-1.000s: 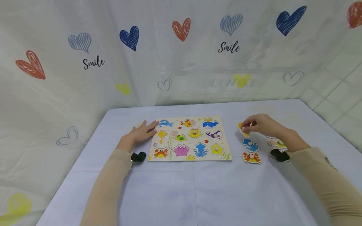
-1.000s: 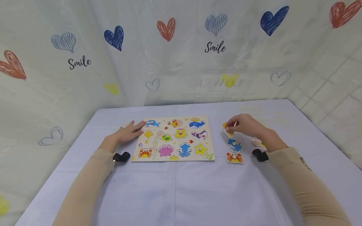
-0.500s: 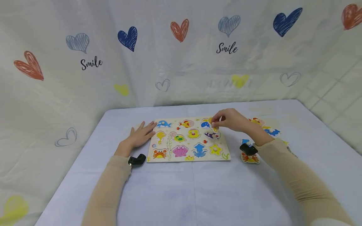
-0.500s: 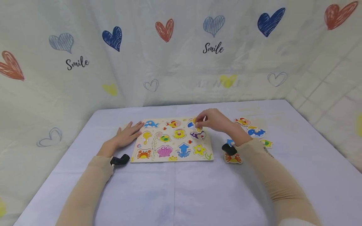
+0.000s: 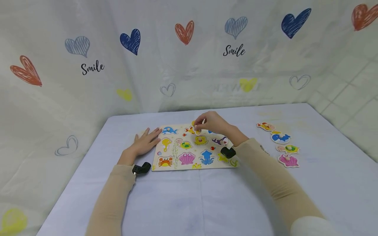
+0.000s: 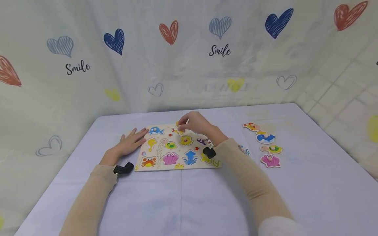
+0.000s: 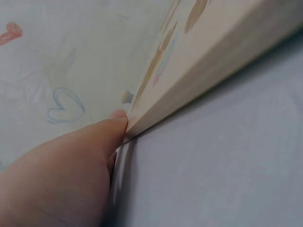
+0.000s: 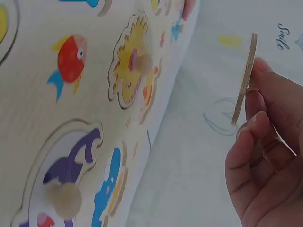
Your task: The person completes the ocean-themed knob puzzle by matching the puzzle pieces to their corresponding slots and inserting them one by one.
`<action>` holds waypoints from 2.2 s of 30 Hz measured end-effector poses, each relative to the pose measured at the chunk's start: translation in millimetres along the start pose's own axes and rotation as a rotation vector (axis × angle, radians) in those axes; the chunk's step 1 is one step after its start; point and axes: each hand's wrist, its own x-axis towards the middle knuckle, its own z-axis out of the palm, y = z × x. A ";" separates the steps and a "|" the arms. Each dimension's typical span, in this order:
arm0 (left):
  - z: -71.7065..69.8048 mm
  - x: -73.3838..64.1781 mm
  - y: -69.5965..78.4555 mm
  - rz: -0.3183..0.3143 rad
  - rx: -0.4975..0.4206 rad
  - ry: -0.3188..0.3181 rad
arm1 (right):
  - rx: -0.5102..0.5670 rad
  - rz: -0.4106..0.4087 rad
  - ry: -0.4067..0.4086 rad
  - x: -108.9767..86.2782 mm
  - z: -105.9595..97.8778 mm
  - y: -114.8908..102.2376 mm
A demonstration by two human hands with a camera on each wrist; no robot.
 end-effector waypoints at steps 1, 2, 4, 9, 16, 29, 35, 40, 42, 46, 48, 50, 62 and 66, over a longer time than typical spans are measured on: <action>0.4 -0.4 -0.2 0.001 -0.001 0.000 | 0.004 0.001 0.001 3.1 3.9 -1.2; 0.6 -0.9 -0.4 0.001 -0.002 0.000 | 0.009 0.005 0.002 6.1 7.8 -2.5; 0.7 -1.8 -0.6 -0.001 -0.008 0.000 | 0.023 0.006 -0.002 11.4 15.7 -5.0; 1.8 -2.3 -1.7 -0.003 -0.010 -0.003 | 0.044 0.012 -0.013 23.0 35.6 -13.9; 2.5 -1.5 -2.4 0.000 -0.002 -0.008 | 0.037 0.067 -0.068 38.3 57.7 -27.8; 0.2 -2.2 -2.8 -0.010 0.002 -0.011 | -0.082 0.063 -0.170 58.8 87.2 -57.5; -0.8 -3.0 -1.7 0.007 -0.003 -0.004 | -0.133 0.054 -0.187 62.3 95.3 -66.2; -1.7 -2.5 -0.3 0.011 -0.008 -0.003 | -0.170 0.055 -0.195 65.6 100.2 -68.2; -1.8 -2.0 0.5 0.013 -0.010 -0.004 | -0.182 0.057 -0.201 66.9 101.4 -67.5; -1.4 -1.1 0.0 0.012 -0.002 -0.005 | -0.203 0.068 -0.211 68.8 102.2 -67.0; -1.9 -1.4 0.2 0.010 -0.002 -0.007 | -0.212 0.072 -0.217 69.6 103.0 -66.7; -1.9 -1.7 -0.4 0.009 -0.003 -0.007 | -0.219 0.062 -0.222 71.0 104.6 -66.7; -1.6 -0.5 -1.1 0.015 -0.005 -0.004 | -0.277 0.055 -0.240 74.1 107.1 -73.9; -2.3 -1.7 0.0 0.013 -0.012 -0.001 | -0.308 0.053 -0.241 74.8 107.2 -74.0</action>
